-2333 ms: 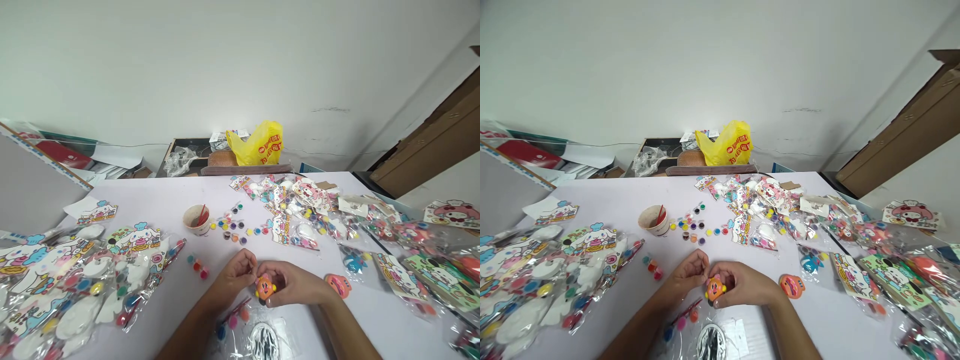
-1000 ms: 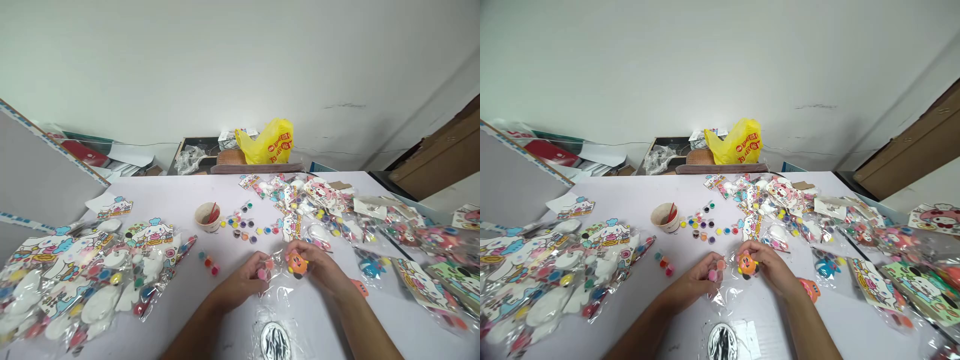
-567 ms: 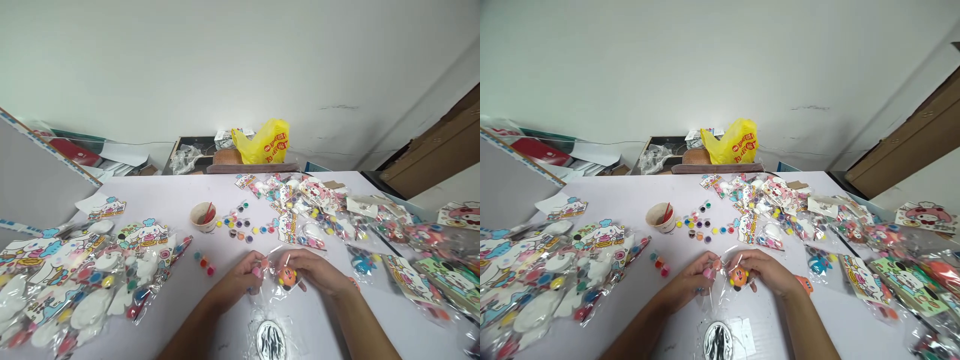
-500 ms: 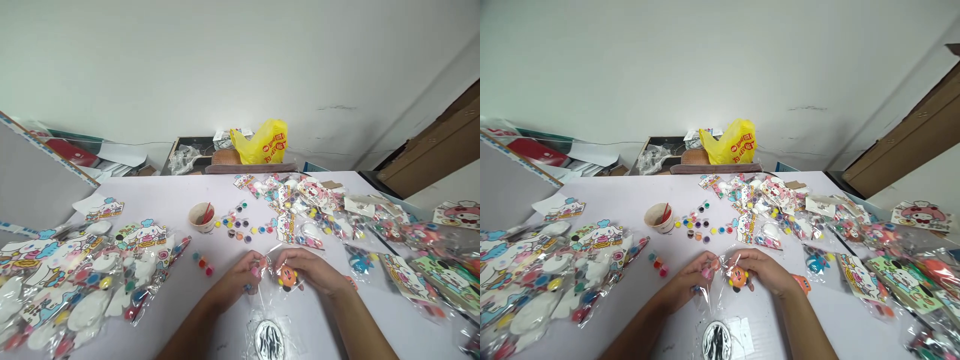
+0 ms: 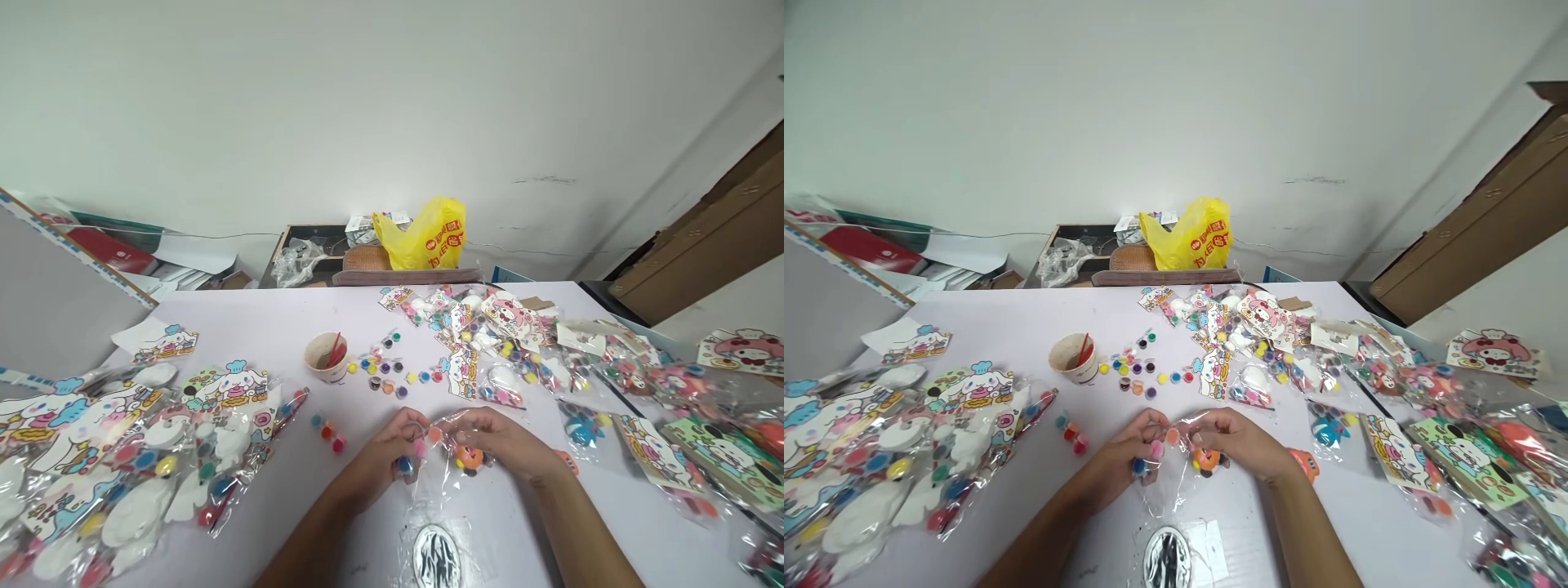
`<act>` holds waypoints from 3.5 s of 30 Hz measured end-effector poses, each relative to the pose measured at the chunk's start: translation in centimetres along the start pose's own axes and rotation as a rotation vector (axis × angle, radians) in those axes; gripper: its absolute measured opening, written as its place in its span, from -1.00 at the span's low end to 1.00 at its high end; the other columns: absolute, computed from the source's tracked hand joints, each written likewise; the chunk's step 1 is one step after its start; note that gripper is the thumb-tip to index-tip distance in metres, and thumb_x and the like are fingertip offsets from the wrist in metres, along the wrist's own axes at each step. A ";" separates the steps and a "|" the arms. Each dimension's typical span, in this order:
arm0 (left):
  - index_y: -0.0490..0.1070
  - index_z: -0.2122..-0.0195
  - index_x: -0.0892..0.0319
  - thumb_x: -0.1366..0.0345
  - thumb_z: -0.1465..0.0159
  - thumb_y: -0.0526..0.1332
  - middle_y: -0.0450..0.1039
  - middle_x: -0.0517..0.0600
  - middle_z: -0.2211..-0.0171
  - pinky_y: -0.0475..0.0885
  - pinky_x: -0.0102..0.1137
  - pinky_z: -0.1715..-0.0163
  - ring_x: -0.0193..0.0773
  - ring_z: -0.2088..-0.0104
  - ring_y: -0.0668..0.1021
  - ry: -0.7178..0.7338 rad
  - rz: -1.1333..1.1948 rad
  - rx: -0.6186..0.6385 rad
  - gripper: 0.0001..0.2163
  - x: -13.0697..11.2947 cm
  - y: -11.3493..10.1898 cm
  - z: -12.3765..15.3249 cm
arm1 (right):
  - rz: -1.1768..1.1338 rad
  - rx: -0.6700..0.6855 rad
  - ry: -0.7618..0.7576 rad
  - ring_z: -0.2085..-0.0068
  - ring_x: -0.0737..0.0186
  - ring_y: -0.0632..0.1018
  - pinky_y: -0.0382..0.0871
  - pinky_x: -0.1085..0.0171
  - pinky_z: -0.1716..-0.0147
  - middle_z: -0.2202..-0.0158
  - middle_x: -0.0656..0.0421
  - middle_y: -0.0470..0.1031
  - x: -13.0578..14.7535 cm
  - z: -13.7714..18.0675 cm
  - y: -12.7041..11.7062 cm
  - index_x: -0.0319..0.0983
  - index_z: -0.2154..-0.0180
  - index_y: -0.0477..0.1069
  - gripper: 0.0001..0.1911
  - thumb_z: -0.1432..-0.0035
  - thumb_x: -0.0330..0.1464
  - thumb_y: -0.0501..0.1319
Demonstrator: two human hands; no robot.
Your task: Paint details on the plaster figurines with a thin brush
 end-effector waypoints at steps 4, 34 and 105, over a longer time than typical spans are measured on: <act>0.30 0.18 0.12 0.36 -0.13 0.23 0.16 -0.12 0.35 0.14 -0.44 0.45 -0.40 0.46 0.21 0.008 -0.054 0.023 -0.77 0.0 0.0 0.1 | 0.006 0.066 -0.022 0.51 0.37 0.33 0.08 0.38 0.57 0.49 0.19 0.44 -0.1 -0.5 0.5 -0.24 0.22 0.59 -0.66 -0.11 -0.12 0.32; 0.23 0.19 0.11 0.31 -0.18 0.19 0.28 -0.12 0.31 0.25 -0.43 0.39 -0.45 0.51 0.36 0.075 -0.207 -0.075 -0.81 0.7 -0.6 -0.4 | -0.146 -0.339 -0.136 0.48 0.31 0.30 0.19 0.30 0.43 0.51 0.24 0.37 1.4 -1.2 0.2 -0.26 0.39 0.54 -0.68 0.08 -0.14 0.42; 0.24 0.31 0.16 0.46 -0.06 0.06 0.08 -0.17 0.46 0.03 -0.44 0.49 -0.38 0.49 0.11 0.058 -0.412 0.004 -0.84 -0.6 0.1 0.3 | 0.572 -0.757 -0.047 0.45 0.16 0.43 0.16 0.28 0.46 0.51 0.21 0.47 1.7 0.3 -1.6 -0.16 0.45 0.44 -0.67 -0.21 -0.11 0.10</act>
Point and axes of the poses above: each hand's wrist, its own z-axis away from the middle knuckle, its own y-axis out of the palm, x = y × z, the point moved 4 cm from there along -z, towards the middle knuckle
